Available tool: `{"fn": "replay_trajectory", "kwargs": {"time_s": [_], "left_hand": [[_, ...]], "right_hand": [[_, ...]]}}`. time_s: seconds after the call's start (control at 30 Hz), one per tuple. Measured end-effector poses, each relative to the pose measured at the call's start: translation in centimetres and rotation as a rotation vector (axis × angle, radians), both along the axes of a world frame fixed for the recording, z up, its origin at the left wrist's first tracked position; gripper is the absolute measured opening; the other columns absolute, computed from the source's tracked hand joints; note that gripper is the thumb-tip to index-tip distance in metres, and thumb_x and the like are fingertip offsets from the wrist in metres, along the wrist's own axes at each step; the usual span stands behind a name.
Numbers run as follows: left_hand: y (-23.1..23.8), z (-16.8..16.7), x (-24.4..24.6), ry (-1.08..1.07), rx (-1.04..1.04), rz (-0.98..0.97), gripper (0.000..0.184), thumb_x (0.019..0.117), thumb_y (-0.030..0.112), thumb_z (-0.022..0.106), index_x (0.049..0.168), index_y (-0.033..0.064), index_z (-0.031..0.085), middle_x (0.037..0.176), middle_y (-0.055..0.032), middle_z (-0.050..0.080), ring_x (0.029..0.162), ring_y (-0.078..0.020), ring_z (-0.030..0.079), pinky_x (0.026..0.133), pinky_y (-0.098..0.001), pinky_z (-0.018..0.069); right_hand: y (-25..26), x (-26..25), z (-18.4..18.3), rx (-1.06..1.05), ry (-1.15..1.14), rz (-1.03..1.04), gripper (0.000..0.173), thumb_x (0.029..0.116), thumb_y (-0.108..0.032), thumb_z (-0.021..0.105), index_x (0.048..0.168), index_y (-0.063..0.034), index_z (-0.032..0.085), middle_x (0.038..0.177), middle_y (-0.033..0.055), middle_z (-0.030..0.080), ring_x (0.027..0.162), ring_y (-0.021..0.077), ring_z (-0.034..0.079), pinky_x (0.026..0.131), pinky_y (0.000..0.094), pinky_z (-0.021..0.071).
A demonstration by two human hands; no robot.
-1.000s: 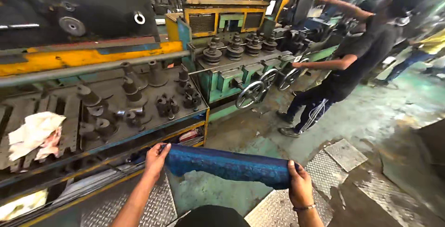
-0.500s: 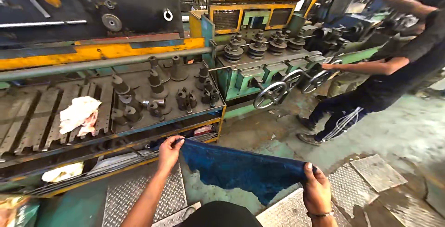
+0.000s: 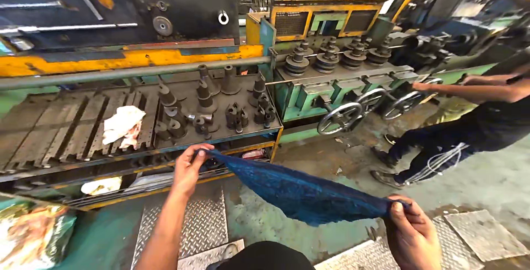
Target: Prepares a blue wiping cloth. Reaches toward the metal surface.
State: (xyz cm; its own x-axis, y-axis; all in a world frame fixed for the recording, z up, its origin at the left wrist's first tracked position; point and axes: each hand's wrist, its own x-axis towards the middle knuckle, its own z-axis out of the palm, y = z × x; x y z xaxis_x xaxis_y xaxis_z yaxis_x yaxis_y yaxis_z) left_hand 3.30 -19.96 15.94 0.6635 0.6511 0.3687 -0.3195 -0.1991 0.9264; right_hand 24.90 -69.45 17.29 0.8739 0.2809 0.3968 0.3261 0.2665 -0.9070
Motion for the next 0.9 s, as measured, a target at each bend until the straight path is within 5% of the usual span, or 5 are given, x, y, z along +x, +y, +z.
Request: {"fn": "replay_trajectory", "kwargs": {"time_s": [0.17, 0.23, 0.37, 0.6, 0.9], "left_hand": [[-3.6, 5.4, 3.1, -0.432, -0.204, -0.054, 0.016, 0.1066, 0.025, 0.053, 0.117, 0.0224, 0.065, 0.133, 0.0006, 0.064, 0.116, -0.0163, 0.065, 0.099, -0.0362, 0.056], [-8.1, 4.5, 7.6, -0.318, -0.247, -0.153, 0.023, 0.1074, 0.028, 0.05, 0.125, 0.0209, 0.062, 0.131, 0.0006, 0.066, 0.115, -0.0158, 0.064, 0.099, -0.0375, 0.0554], [-16.0, 1.0, 12.8, -0.018, -0.039, -0.433, 0.021, 0.1042, 0.009, 0.053, 0.118, 0.0028, 0.068, 0.12, -0.0101, 0.069, 0.109, -0.0222, 0.067, 0.096, -0.041, 0.0577], [-13.4, 1.0, 10.5, -0.161, 0.124, -0.692, 0.019, 0.1011, 0.025, 0.065, 0.103, 0.009, 0.074, 0.129, -0.0143, 0.065, 0.128, -0.0306, 0.058, 0.109, -0.0481, 0.0499], [-17.2, -0.9, 9.8, -0.163, -0.02, -0.725, 0.019, 0.0936, 0.011, 0.073, 0.111, 0.0047, 0.067, 0.116, -0.0071, 0.065, 0.101, -0.0144, 0.066, 0.086, -0.032, 0.0589]], "right_hand": [[4.5, 0.0, 4.6, 0.373, 0.036, -0.045, 0.016, 0.1031, -0.03, 0.06, 0.118, -0.0242, 0.064, 0.103, -0.0036, 0.072, 0.095, 0.0112, 0.07, 0.086, 0.0322, 0.0603], [9.0, 0.1, 4.0, 0.197, 0.15, -0.067, 0.019, 0.1029, -0.019, 0.054, 0.12, -0.013, 0.06, 0.098, 0.0036, 0.071, 0.085, 0.0157, 0.07, 0.077, 0.0357, 0.0619], [16.4, -1.1, 1.0, -0.019, 0.052, 0.399, 0.022, 0.1038, -0.007, 0.052, 0.118, 0.0052, 0.065, 0.091, 0.0161, 0.071, 0.07, 0.024, 0.069, 0.063, 0.0404, 0.0626], [12.8, -2.1, 1.4, -0.082, -0.254, 0.555, 0.015, 0.0977, -0.015, 0.068, 0.106, -0.0061, 0.077, 0.112, 0.0114, 0.068, 0.104, 0.0197, 0.065, 0.085, 0.0323, 0.0587], [14.0, -4.5, -0.8, 0.029, -0.027, 0.521, 0.024, 0.0852, -0.007, 0.082, 0.105, -0.0015, 0.071, 0.098, 0.0095, 0.071, 0.08, 0.0137, 0.069, 0.07, 0.0285, 0.0612]]}}
